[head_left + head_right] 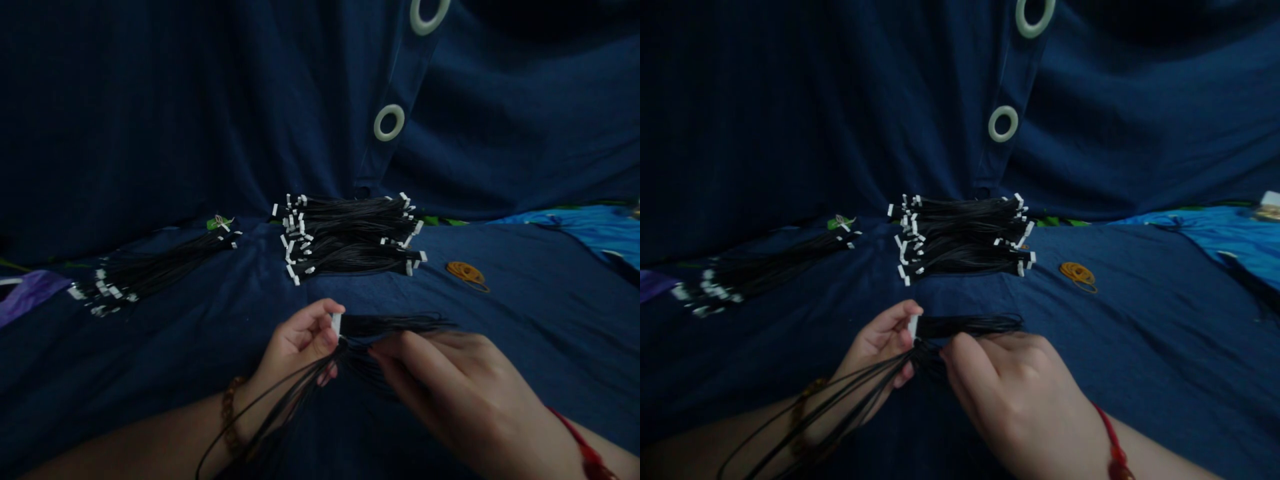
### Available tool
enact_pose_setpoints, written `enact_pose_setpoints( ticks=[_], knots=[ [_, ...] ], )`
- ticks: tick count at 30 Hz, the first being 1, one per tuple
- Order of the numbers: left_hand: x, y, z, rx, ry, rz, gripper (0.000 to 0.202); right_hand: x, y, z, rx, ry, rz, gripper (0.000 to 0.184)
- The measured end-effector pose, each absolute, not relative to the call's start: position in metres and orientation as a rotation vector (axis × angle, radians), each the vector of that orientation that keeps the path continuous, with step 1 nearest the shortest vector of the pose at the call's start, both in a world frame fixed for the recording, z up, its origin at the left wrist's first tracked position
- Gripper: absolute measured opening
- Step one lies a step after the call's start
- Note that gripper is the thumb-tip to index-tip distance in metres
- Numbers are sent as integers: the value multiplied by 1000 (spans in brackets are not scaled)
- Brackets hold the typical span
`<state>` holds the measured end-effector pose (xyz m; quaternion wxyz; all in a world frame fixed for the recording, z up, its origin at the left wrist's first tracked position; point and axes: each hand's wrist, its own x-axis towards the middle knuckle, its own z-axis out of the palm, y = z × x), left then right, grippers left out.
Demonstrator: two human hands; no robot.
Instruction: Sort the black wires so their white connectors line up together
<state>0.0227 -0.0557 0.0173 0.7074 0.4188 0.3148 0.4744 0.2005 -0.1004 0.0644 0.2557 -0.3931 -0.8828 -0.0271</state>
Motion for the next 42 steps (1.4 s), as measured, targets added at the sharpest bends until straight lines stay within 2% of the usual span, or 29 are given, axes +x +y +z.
enact_pose_setpoints(
  ticks=[3,7,11,27,30,32,36,40,42],
  knots=[
    [22,-55,15,960,676,1051,34,201,-103,66,-965,-2455,-190,18],
    [21,-54,14,980,687,1019,33,201,-106,67,-918,-2467,-436,31],
    [21,-55,15,986,691,999,32,198,-106,65,-927,-2445,-477,33],
    [22,-53,15,1005,691,909,32,195,-102,57,-1015,-2475,-327,26],
    [22,-46,16,940,754,998,29,200,-105,70,-1044,-2438,-480,17],
    [21,-42,18,886,787,1051,27,203,-109,79,-1049,-2417,-634,18],
    [18,-37,21,826,789,1106,27,205,-117,77,-930,-2661,-636,25],
    [17,-38,23,789,762,1164,30,195,-119,57,-911,-2882,-610,4],
    [17,-37,22,800,758,1181,32,189,-118,53,-845,-2983,-513,7]
  ],
)
